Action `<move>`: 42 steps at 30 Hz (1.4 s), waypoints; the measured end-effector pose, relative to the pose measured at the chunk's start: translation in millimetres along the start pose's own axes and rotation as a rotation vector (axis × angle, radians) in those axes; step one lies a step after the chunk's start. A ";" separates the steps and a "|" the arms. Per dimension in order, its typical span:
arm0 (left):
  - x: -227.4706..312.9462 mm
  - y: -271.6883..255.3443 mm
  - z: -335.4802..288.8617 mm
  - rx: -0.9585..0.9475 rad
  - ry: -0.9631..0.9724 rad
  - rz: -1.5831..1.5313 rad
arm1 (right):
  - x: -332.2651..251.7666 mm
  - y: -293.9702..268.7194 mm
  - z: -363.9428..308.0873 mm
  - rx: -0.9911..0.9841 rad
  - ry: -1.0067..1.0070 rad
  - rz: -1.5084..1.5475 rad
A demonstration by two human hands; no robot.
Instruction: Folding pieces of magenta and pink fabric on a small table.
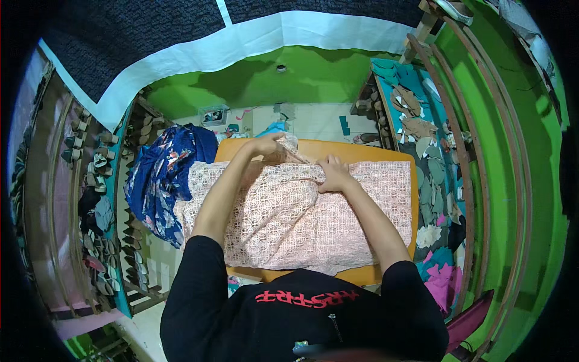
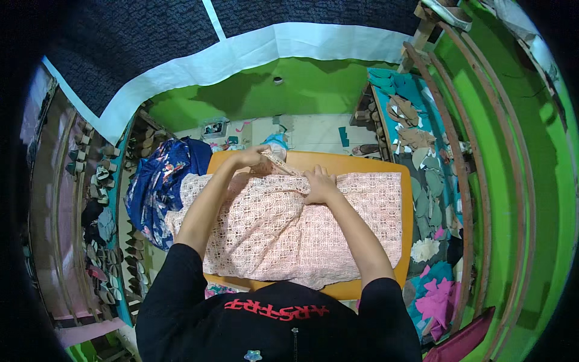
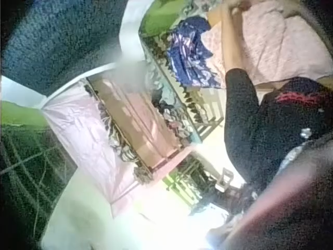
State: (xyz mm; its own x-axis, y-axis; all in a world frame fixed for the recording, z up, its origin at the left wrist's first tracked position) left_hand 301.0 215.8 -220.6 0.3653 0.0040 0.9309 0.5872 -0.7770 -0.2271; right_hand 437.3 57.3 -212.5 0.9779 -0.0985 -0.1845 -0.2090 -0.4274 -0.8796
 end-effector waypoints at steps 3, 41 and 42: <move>28.7 10.3 -18.1 -0.154 0.122 -0.161 | -4.9 -4.1 -3.5 0.169 -0.064 0.039; -11.4 17.2 -72.0 -0.332 -0.415 0.195 | -30.7 -12.9 13.5 0.536 -0.152 -0.112; 2.2 10.9 -75.2 -0.347 -0.376 0.145 | -28.8 -10.9 14.1 0.549 -0.166 -0.064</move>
State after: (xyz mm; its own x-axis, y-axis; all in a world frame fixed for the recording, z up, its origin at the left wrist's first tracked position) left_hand 253.9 160.0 -199.5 0.6958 0.0572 0.7160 0.2613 -0.9487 -0.1782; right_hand 411.5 77.5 -203.8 0.9858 0.0737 -0.1510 -0.1583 0.1052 -0.9818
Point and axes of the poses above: each hand's wrist, its own z-axis towards the middle knuckle, its own y-axis out of the palm, x = y × z, the point moved 8 cm from there along z, towards the middle knuckle, and after that the axes turned 12 degrees about -z, right-handed, at the moved point
